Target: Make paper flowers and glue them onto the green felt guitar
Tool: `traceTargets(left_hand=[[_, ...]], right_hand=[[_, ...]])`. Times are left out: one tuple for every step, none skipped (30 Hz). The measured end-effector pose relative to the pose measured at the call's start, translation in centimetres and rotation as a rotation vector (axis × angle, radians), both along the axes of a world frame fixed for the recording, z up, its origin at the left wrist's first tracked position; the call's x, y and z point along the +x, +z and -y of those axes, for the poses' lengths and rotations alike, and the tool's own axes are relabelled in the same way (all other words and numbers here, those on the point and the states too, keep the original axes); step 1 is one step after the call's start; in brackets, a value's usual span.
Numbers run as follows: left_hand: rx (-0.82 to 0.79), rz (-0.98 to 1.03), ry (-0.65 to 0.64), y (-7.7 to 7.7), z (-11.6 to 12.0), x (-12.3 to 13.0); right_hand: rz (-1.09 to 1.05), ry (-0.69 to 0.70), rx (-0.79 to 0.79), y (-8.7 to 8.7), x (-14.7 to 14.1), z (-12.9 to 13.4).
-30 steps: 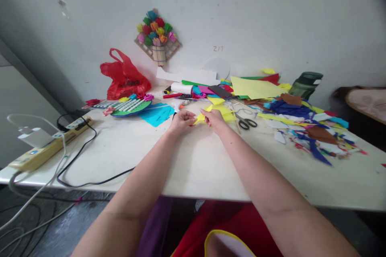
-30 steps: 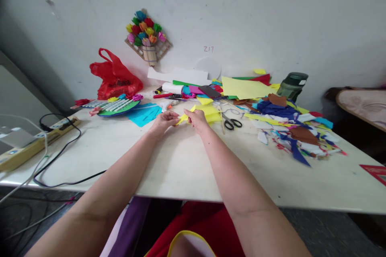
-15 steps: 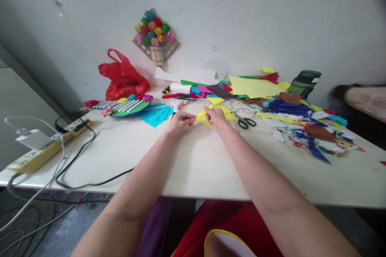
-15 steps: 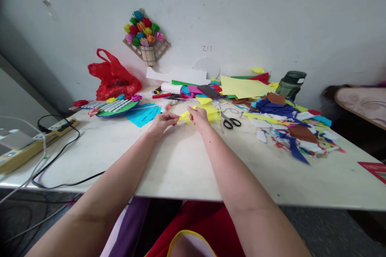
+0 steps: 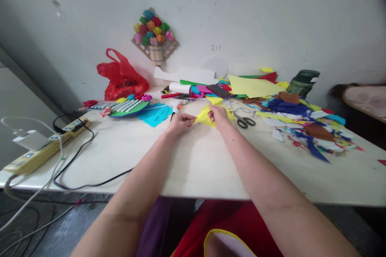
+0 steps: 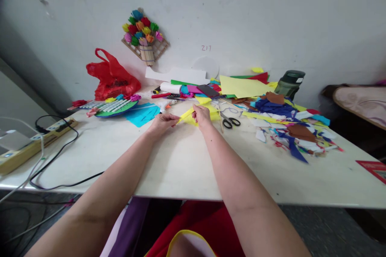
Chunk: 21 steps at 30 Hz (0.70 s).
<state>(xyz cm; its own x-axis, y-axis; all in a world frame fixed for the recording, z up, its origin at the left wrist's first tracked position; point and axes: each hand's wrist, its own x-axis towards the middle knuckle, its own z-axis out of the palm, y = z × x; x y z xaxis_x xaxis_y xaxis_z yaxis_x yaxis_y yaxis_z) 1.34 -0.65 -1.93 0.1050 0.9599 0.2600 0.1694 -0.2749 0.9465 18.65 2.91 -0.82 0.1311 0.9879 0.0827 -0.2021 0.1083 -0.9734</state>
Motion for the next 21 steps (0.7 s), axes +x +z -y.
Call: traceTargets(left_hand=[[0.004,-0.019,0.012,0.0,0.0,0.0],[0.006,-0.034,0.024,0.1,0.0,0.0],[0.005,-0.041,0.033,0.1,0.0,0.0],[0.001,-0.041,0.042,0.1,0.0,0.0],[-0.002,-0.039,0.053,0.1,-0.1,0.0],[-0.005,-0.037,0.064,0.0,-0.2,0.0],[-0.006,-0.038,0.075,0.0,-0.3,-0.1],[-0.006,-0.043,0.088,-0.1,-0.5,-0.1],[-0.005,-0.049,0.103,-0.3,-0.6,-0.2],[-0.003,-0.054,0.123,-0.4,-0.8,-0.2],[-0.002,-0.057,0.146,-0.6,-1.1,-0.3],[-0.001,-0.059,0.173,-0.7,-1.3,-0.4],[0.000,-0.060,0.202,-0.9,-1.6,-0.4],[-0.004,-0.065,0.230,-1.0,-1.8,-0.5],[-0.006,-0.074,0.256,-1.2,-2.1,-0.6],[-0.009,-0.089,0.281,-1.4,-2.3,-0.6],[-0.010,-0.108,0.304,-1.5,-2.5,-0.6],[-0.006,-0.131,0.325,-1.6,-2.7,-0.7],[0.001,-0.158,0.341,-1.6,-2.8,-0.7],[0.011,-0.188,0.354,-1.7,-2.9,-0.7],[0.024,-0.221,0.361,-1.7,-3.0,-0.6]], right_hand=[[0.004,-0.002,0.003,0.0,0.0,0.0],[0.008,-0.007,0.009,0.0,0.1,0.0],[0.010,-0.011,0.016,0.0,0.2,0.0],[0.007,-0.015,0.024,0.0,0.2,0.0],[0.002,-0.019,0.029,0.1,0.4,0.0],[-0.006,-0.025,0.030,0.1,0.5,-0.1],[-0.016,-0.030,0.031,0.2,0.7,-0.1],[-0.028,-0.037,0.033,0.2,1.0,-0.2],[-0.041,-0.046,0.038,0.3,1.3,-0.3],[-0.053,-0.059,0.042,0.3,1.6,-0.4],[-0.064,-0.076,0.044,0.4,2.0,-0.5],[-0.071,-0.098,0.039,0.4,2.3,-0.7],[-0.072,-0.122,0.029,0.4,2.7,-0.8],[-0.066,-0.147,0.015,0.5,3.0,-0.8],[-0.051,-0.172,0.001,0.6,3.2,-0.9],[-0.028,-0.190,-0.009,0.6,3.4,-0.9],[0.004,-0.201,-0.014,0.7,3.6,-1.0],[0.042,-0.204,-0.014,0.7,3.7,-1.0],[0.085,-0.201,-0.010,0.7,3.9,-1.1],[0.129,-0.195,-0.004,0.6,4.0,-1.2],[0.175,-0.190,0.008,0.5,4.1,-1.4]])
